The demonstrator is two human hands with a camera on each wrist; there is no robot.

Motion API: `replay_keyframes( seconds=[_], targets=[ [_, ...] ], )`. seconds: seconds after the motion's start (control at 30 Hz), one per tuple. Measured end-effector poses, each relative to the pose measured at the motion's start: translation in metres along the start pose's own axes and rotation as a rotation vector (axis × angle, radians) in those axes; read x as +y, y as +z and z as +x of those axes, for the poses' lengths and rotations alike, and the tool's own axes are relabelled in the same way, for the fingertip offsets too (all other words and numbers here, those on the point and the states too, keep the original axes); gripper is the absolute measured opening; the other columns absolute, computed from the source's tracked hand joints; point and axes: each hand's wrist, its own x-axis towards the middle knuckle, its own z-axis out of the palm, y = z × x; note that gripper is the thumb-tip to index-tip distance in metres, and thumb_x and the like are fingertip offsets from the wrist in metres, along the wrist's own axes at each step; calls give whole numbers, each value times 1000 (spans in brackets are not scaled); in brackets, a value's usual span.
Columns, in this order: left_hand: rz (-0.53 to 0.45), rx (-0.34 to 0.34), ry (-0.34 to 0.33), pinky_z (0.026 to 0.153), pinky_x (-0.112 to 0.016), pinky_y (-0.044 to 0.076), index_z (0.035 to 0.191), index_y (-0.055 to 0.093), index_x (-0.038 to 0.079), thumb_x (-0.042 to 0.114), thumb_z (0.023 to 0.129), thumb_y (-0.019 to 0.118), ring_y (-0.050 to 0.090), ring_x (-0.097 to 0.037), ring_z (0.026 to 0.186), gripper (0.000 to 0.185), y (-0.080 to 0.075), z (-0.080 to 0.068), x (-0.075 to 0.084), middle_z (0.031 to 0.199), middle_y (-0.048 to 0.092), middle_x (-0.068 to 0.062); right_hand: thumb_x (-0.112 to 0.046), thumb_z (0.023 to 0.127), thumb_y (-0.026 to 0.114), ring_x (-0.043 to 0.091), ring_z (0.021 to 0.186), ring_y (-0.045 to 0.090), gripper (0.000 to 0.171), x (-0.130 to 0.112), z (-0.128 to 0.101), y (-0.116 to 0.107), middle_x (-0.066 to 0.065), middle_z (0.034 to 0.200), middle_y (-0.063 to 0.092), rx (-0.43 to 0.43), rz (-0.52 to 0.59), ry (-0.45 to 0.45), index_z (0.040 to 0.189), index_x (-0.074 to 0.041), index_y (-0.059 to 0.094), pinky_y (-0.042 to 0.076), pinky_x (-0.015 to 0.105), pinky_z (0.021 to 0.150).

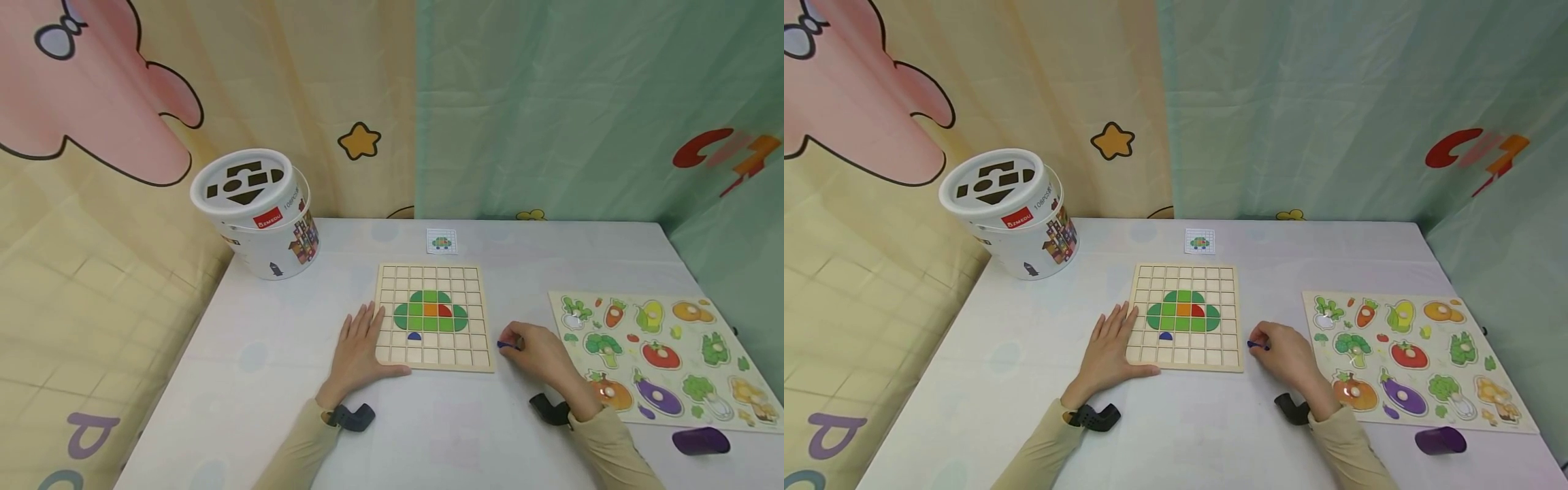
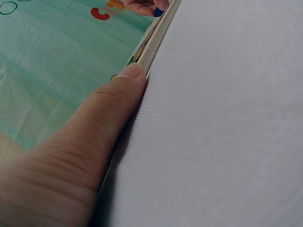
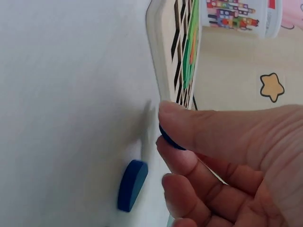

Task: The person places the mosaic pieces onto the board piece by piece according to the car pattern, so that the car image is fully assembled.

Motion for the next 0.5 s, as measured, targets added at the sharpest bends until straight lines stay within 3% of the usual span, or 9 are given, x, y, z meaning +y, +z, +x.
replay_keyframes(
  seconds=[0.23, 0.5],
  targets=[
    [-1, 5, -2, 114, -45, 3, 152, 21, 8, 81, 63, 61, 7, -27, 143, 121, 0, -1, 0, 156, 17, -13, -13, 77, 78, 9, 54, 44, 11, -15, 7, 8, -9, 70, 55, 45, 81, -37, 83, -12, 69, 37, 27, 48],
    [-4, -6, -8, 114, -44, 2, 152, 20, 8, 80, 64, 61, 6, -26, 143, 121, -1, -1, 1, 156, 16, -12, -10, 79, 77, 8, 54, 43, 8, -44, 21, 29, -10, 66, 54, -21, 174, -123, 79, -12, 69, 37, 24, 47]
  ],
)
